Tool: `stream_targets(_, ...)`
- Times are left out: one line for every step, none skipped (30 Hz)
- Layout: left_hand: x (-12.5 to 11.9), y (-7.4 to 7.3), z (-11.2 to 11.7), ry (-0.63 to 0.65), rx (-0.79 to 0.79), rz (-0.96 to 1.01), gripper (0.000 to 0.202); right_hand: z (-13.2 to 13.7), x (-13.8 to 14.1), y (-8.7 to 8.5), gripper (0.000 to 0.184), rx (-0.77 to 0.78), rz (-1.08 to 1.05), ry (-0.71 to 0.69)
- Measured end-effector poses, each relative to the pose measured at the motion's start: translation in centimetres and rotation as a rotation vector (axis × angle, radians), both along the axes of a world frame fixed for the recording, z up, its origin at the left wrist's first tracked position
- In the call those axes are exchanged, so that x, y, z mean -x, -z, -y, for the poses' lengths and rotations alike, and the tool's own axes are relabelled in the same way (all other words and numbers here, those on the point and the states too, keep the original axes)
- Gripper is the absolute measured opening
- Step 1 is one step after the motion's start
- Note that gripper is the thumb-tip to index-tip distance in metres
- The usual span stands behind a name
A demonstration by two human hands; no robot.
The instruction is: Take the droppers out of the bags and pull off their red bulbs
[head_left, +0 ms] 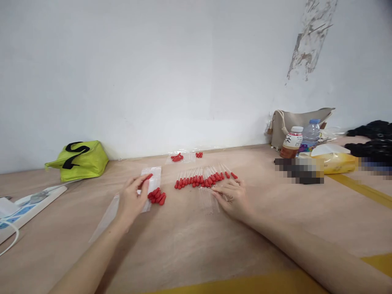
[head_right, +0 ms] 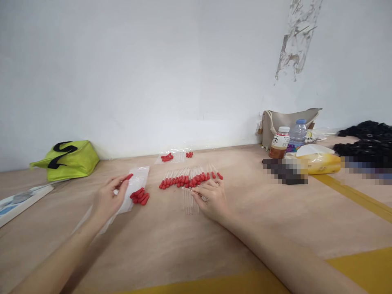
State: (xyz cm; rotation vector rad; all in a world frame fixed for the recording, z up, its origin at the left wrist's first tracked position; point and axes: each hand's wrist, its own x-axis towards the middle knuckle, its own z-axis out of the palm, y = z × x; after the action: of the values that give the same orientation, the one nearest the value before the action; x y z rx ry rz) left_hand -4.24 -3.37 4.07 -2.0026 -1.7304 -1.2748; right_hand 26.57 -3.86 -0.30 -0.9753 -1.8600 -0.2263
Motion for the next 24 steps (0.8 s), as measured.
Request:
stream_targets(1.1, -0.2, -0.5, -0.073, 0.050, 0.024, 0.029, -0.2, 0.5, -0.3, 0.018, 0.000, 0.007, 0.011)
stream_targets(2.1, -0.3, -1.1, -0.104, 0.130, 0.036, 0.030, -0.4, 1.0, -0.5, 0.019, -0.003, 0.033, 0.018)
stream_targets(3.0, -0.2, -1.6, -0.115, 0.222, 0.061, 0.031, -0.6, 1.5, -0.7, 0.019, -0.011, 0.073, 0.020)
stream_targets(3.8, 0.1, -2.1, -0.113, 0.294, 0.081, 0.033, -0.9, 2.0, -0.8, 0.019, -0.023, 0.121, 0.017)
stream_targets(4.4, 0.6, -2.5, -0.108, 0.341, 0.094, 0.033, -1.2, 2.5, -0.9, 0.019, -0.036, 0.167, 0.014)
stream_targets(4.9, 1.0, -2.9, -0.100, 0.368, 0.104, 0.034, -1.5, 3.0, -0.8, 0.019, -0.047, 0.206, 0.014)
stream_targets(5.2, 1.6, -3.3, -0.094, 0.375, 0.107, 0.035, -1.7, 3.5, -0.7, 0.019, -0.054, 0.240, 0.016)
stream_targets(5.4, 2.0, -3.7, -0.090, 0.374, 0.106, 0.036, -1.9, 3.9, -0.5, 0.019, -0.053, 0.269, 0.021)
stream_targets(5.5, 2.5, -4.0, -0.083, 0.375, 0.104, 0.036, -2.1, 4.3, -0.3, 0.020, -0.050, 0.299, 0.024)
stream_targets(5.4, 2.9, -4.3, -0.075, 0.382, 0.102, 0.037, -2.2, 4.6, -0.1, 0.020, -0.045, 0.331, 0.026)
stream_targets(5.4, 3.2, -4.6, -0.066, 0.392, 0.101, 0.037, -2.2, 4.9, 0.1, 0.020, -0.041, 0.361, 0.029)
stream_targets(5.2, 3.4, -4.8, -0.058, 0.405, 0.099, 0.037, -2.2, 5.1, 0.3, 0.020, -0.035, 0.385, 0.032)
stream_targets(5.1, 3.5, -4.9, -0.048, 0.419, 0.096, 0.036, -2.1, 5.2, 0.4, 0.020, -0.028, 0.403, 0.035)
stream_targets(5.0, 3.6, -5.0, -0.035, 0.434, 0.091, 0.035, -2.0, 5.3, 0.5, 0.020, -0.016, 0.412, 0.037)
stream_targets(4.8, 3.6, -5.1, -0.024, 0.448, 0.085, 0.035, -1.9, 5.3, 0.5, 0.020, 0.002, 0.414, 0.035)
stream_targets(4.8, 3.6, -5.1, -0.016, 0.457, 0.076, 0.035, -1.7, 5.3, 0.5, 0.021, 0.027, 0.412, 0.030)
stream_targets(4.7, 3.5, -5.0, -0.011, 0.462, 0.068, 0.035, -1.6, 5.2, 0.5, 0.022, 0.056, 0.410, 0.020)
stream_targets(4.7, 3.4, -4.9, -0.013, 0.462, 0.061, 0.036, -1.4, 5.2, 0.4, 0.025, 0.084, 0.410, 0.009)
stream_targets(4.6, 3.3, -4.8, -0.023, 0.459, 0.058, 0.037, -1.2, 5.1, 0.4, 0.027, 0.106, 0.411, 0.000)
stream_targets(4.5, 3.2, -4.6, -0.041, 0.445, 0.057, 0.037, -1.1, 5.1, 0.4, 0.030, 0.122, 0.416, -0.007)
stream_targets(4.4, 3.0, -4.3, -0.064, 0.415, 0.052, 0.037, -1.0, 5.0, 0.4, 0.032, 0.130, 0.423, -0.012)
stream_targets(4.2, 2.8, -4.1, -0.087, 0.364, 0.037, 0.037, -0.9, 5.0, 0.4, 0.034, 0.133, 0.430, -0.015)
stream_targets(3.8, 2.5, -3.7, -0.105, 0.292, 0.009, 0.035, -0.8, 5.0, 0.4, 0.036, 0.135, 0.436, -0.017)
stream_targets(3.3, 2.3, -3.4, -0.110, 0.210, -0.033, 0.033, -0.7, 5.0, 0.3, 0.038, 0.139, 0.439, -0.019)
